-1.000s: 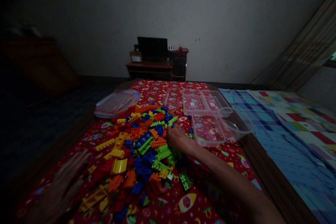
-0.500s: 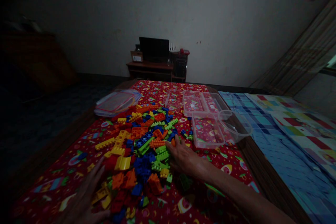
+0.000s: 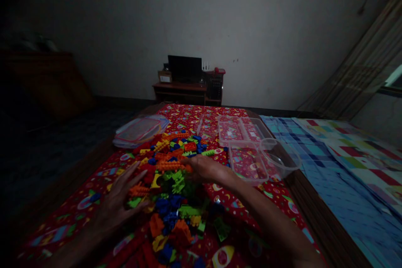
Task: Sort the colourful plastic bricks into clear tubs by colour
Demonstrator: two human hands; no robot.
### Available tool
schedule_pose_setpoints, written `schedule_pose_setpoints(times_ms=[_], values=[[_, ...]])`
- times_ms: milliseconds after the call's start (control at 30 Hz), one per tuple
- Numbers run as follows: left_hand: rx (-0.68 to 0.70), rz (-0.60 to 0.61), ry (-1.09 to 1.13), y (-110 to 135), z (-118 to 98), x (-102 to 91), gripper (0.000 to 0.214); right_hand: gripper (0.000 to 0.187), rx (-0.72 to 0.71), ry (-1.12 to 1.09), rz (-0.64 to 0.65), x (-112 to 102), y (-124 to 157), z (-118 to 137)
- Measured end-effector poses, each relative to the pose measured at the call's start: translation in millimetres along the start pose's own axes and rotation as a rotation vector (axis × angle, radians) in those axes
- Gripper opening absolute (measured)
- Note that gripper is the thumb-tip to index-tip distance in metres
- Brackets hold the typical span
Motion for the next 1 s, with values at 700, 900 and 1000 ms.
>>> schedule_pose_setpoints(times_ms=[700,900,1000], values=[[-0.131,0.042,0.064,-13,18,8.3,0.056,0.034,0.602,0.545,-0.106,-67,-27,-152],[-0.083,0.039,0.043,-13,21,-9.4,0.066,0.034,0.53,0.532,-0.165,-67,-15,-129],[-0.111,-0.013,-0.007,-4,47,-25.8,0.053,0.033,0.463,0.523,-0.154,-51,1,-119]])
Point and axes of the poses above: each hand's wrist, its own y-axis away from the middle knuckle, its own x-axis out of the palm, z = x × y, the point moved 10 cm from there along -y, towards the middle knuckle, and after that the axes turned 13 degrees about z, right-handed, at the moved point
